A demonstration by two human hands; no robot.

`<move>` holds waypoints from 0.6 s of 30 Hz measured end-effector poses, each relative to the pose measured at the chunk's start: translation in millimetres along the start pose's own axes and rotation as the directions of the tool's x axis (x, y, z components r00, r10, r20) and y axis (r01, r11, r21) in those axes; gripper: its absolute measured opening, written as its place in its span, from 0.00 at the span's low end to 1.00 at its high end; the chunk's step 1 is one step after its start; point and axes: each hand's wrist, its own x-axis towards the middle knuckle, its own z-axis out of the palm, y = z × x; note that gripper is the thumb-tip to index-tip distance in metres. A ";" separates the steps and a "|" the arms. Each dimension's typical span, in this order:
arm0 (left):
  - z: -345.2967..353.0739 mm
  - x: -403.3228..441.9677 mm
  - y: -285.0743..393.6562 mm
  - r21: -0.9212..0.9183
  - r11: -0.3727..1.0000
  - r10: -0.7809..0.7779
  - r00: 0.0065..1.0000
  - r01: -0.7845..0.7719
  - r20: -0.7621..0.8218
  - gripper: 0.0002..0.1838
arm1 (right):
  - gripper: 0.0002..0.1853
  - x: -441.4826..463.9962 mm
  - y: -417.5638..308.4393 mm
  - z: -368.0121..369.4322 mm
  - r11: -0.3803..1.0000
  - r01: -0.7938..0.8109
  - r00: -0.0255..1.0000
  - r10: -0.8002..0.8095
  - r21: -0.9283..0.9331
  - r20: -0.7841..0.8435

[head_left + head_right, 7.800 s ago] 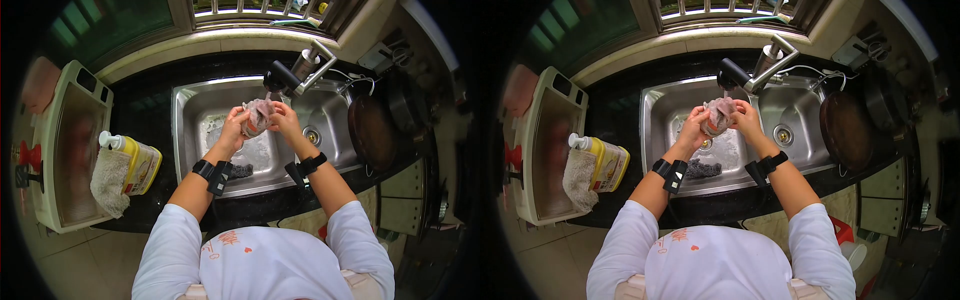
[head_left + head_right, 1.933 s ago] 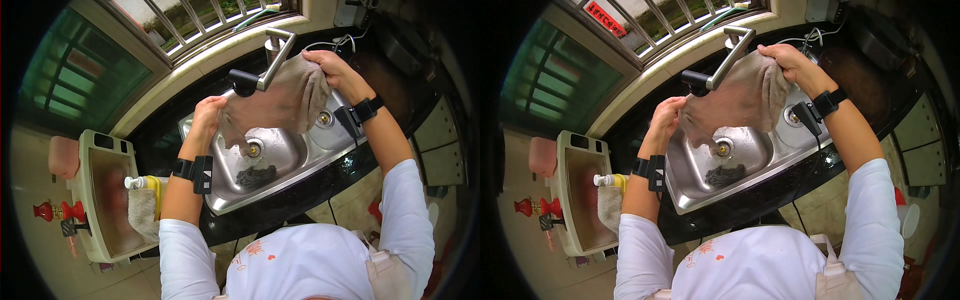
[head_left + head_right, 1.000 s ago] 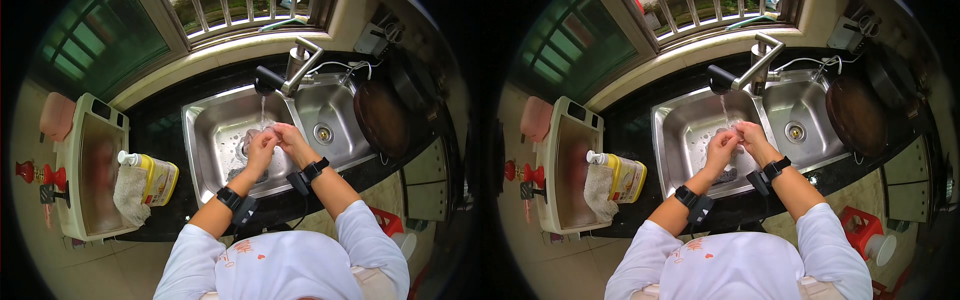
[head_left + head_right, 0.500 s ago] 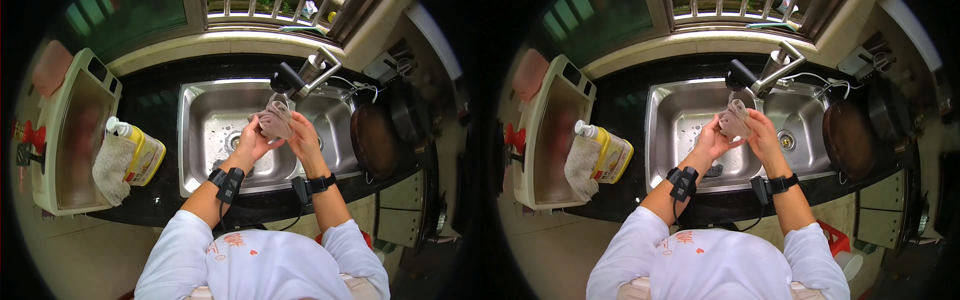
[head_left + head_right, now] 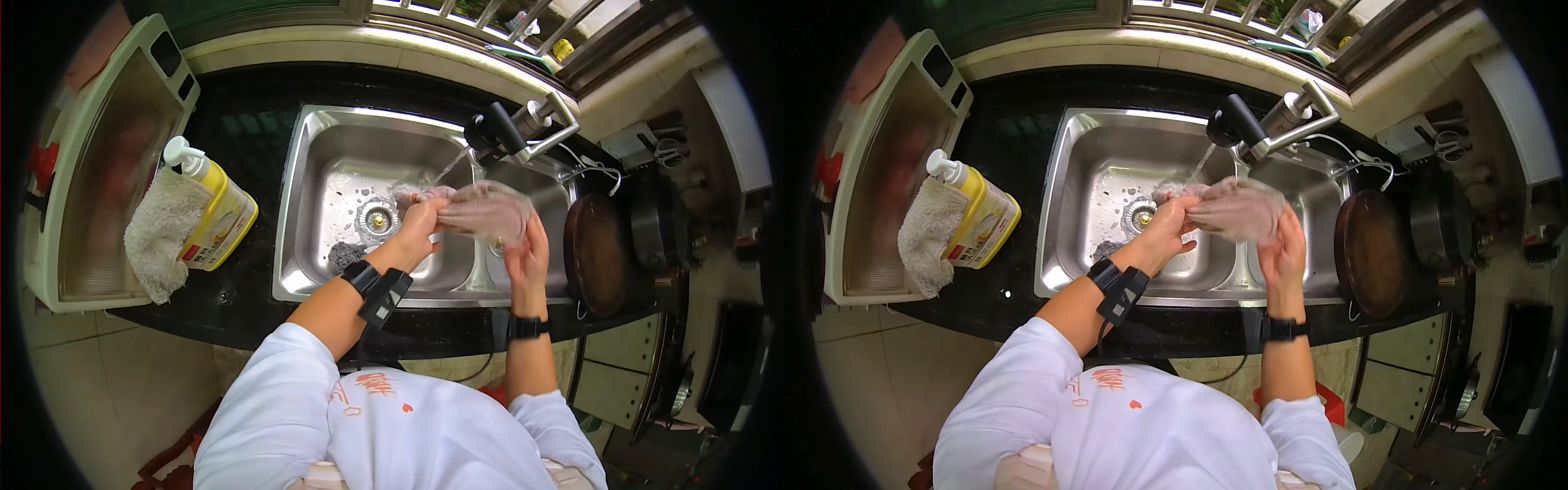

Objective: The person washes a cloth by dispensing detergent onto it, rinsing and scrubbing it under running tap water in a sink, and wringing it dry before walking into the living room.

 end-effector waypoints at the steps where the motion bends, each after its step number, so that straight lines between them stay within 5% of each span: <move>1: 3.0 -7.1 -1.3 0.101 0.995 0.026 0.999 -0.022 -0.033 0.14 | 0.18 14.3 12.2 -10.2 1.000 0.004 1.000 -0.004 0.001 -0.008; 5: 18.4 -31.3 -5.2 0.198 0.961 0.172 0.977 -0.195 0.125 0.17 | 0.19 33.3 66.2 -19.7 0.960 -0.210 0.970 0.229 0.184 -0.085; 7: 13.1 -25.8 -3.1 0.301 0.938 0.141 0.983 -0.170 0.116 0.18 | 0.19 31.5 75.3 0.1 0.898 -0.320 0.937 0.348 0.302 -0.040; 9: -0.8 -21.6 4.0 0.261 0.965 -0.046 0.986 0.002 0.163 0.19 | 0.20 25.0 74.4 12.2 0.850 -0.424 0.904 0.415 0.312 0.098; 11: -12.6 -22.8 9.2 0.264 0.964 -0.072 0.984 0.027 0.161 0.23 | 0.20 28.5 88.1 3.0 0.890 -0.371 0.928 0.369 0.266 0.062; 13: -19.3 -26.9 12.1 0.087 0.965 -0.255 0.961 0.246 0.109 0.32 | 0.22 27.3 95.5 2.7 0.985 -0.153 0.988 0.152 -0.078 -0.028; 15: -28.8 -18.0 10.4 0.052 0.970 -0.241 0.959 0.236 0.148 0.40 | 0.24 14.1 87.9 26.9 0.969 -0.024 0.999 0.013 -0.245 -0.050; 17: -27.7 -8.8 11.7 -0.156 0.987 -0.013 0.994 0.029 0.104 0.42 | 0.27 5.2 87.7 28.9 0.747 0.185 0.981 -0.100 -0.639 0.167; 18: -30.0 -9.7 19.5 -0.138 0.989 -0.042 0.997 0.050 0.060 0.36 | 0.25 2.2 90.1 30.6 0.684 0.215 0.975 -0.115 -0.697 0.189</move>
